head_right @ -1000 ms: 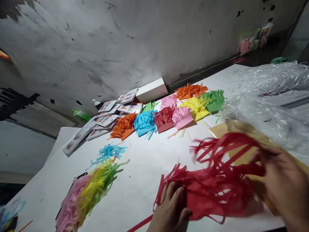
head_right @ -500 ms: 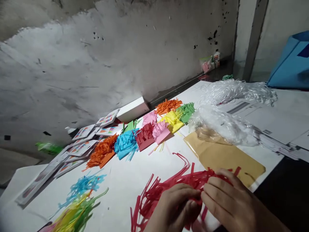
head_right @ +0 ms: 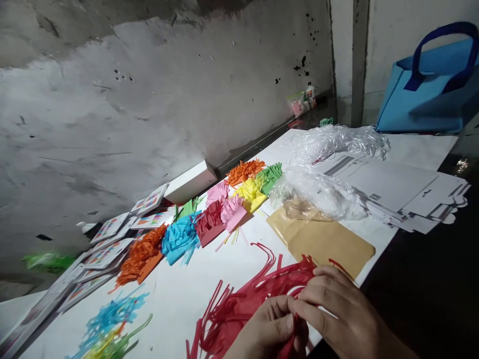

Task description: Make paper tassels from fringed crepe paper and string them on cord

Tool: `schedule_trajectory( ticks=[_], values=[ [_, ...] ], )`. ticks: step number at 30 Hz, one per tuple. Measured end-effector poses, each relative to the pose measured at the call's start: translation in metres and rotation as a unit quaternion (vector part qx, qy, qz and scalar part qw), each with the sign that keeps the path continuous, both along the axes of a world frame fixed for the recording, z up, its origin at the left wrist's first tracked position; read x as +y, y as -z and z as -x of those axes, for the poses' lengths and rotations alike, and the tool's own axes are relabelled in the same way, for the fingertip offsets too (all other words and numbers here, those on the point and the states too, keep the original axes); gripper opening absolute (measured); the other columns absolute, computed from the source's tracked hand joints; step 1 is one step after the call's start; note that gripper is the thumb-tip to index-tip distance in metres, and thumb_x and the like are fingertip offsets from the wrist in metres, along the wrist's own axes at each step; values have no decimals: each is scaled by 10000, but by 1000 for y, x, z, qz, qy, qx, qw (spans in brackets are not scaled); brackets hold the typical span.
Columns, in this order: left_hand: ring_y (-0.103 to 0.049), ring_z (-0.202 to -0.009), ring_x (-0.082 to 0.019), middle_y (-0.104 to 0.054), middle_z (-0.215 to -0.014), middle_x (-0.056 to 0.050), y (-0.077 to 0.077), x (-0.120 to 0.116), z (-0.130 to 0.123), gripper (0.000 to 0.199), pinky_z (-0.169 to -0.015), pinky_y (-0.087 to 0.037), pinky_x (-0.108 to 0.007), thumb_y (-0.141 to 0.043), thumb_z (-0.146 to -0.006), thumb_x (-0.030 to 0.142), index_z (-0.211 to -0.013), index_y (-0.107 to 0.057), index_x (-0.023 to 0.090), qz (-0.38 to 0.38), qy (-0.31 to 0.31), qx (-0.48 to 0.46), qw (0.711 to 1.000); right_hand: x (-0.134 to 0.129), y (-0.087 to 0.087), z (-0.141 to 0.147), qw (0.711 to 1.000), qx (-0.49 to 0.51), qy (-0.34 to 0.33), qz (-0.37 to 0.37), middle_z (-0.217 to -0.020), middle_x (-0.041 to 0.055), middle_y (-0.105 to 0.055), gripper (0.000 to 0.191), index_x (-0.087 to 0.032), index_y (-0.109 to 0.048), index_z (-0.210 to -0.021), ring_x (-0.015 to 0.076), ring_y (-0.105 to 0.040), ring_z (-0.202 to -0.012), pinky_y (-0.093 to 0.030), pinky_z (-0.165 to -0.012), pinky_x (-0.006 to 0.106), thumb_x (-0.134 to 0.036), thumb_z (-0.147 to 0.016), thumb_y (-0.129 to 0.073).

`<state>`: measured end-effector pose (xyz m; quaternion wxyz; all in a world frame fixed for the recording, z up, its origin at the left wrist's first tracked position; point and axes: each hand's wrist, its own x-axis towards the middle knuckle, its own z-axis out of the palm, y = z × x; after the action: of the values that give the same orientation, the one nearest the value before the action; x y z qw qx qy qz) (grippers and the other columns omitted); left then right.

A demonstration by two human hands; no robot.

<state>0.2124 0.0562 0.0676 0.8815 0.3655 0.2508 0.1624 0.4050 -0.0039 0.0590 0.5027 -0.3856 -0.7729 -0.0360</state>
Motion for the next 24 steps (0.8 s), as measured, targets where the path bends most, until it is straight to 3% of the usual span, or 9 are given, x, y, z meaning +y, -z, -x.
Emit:
schedule_trajectory(
  ticks=[4, 8, 10, 13, 17, 20, 22, 24],
  values=[
    [-585, -525, -79, -658, -608, -20, 4, -1, 7, 402, -561, -416, -188, -953, -667, 414, -728, -702, 106, 16, 5, 8, 1000, 1, 5, -8, 999, -40, -25, 7, -1025, 10, -776, 248, -205, -678, -1191, 135, -723, -1030, -320, -1223, 330, -211, -1079, -458],
    [-551, -486, -52, -657, -631, 3, 9, -6, 6, 348, -504, -393, -169, -982, -618, 352, -727, -739, 128, -14, -72, 0, 997, 2, -3, 3, 998, 30, -43, 28, -931, -42, -776, 169, -241, -674, -1112, 96, -748, -871, -415, -1162, 255, -166, -1021, -553],
    [-521, -485, -48, -638, -647, 16, 10, -8, 2, 316, -495, -397, -174, -974, -625, 354, -711, -753, 146, -64, -121, 2, 991, -1, -6, 15, 996, 84, 5, 31, -922, -21, -781, 143, -234, -680, -1111, 113, -756, -874, -477, -1114, 252, -225, -1029, -563],
    [-592, -638, -101, -665, -696, -15, 17, -11, 0, 272, -633, -475, -210, -943, -675, 381, -704, -783, 163, -187, -209, 24, 960, -6, -4, 30, 988, 131, 72, 48, -974, 31, -793, 226, -224, -714, -1142, 177, -770, -920, -592, -970, 258, -374, -1027, -590],
    [-606, -613, -137, -712, -707, -65, 25, -11, 9, 333, -586, -479, -227, -834, -792, 489, -777, -805, 158, -311, -225, 101, 918, -10, 7, 34, 982, 160, 90, 50, -933, 13, -789, 150, -242, -740, -1086, 191, -777, -890, -631, -892, 254, -241, -999, -619],
    [-668, -687, -177, -765, -805, -92, 16, -3, 18, 251, -656, -526, -250, -768, -879, 421, -967, -802, 189, -455, -174, 142, 862, -8, 12, 32, 990, 97, 102, 7, -905, 7, -779, 227, -215, -718, -1160, 185, -769, -926, -579, -1019, 296, -147, -989, -584],
    [-669, -690, -175, -764, -780, -80, 8, 4, 18, 174, -666, -526, -238, -709, -934, 359, -969, -778, 203, -586, -141, 110, 790, -5, 11, 31, 989, 62, 134, -13, -905, 18, -775, 286, -172, -670, -1252, 178, -763, -927, -530, -1084, 308, -126, -980, -592],
    [-631, -630, -158, -724, -701, -57, 4, 9, 13, 201, -619, -505, -224, -627, -987, 348, -892, -732, 206, -671, -151, 80, 721, -2, 8, 32, 988, 52, 146, -17, -890, 16, -768, 297, -159, -646, -1257, 161, -759, -861, -511, -1101, 315, -110, -975, -567]
  ],
)
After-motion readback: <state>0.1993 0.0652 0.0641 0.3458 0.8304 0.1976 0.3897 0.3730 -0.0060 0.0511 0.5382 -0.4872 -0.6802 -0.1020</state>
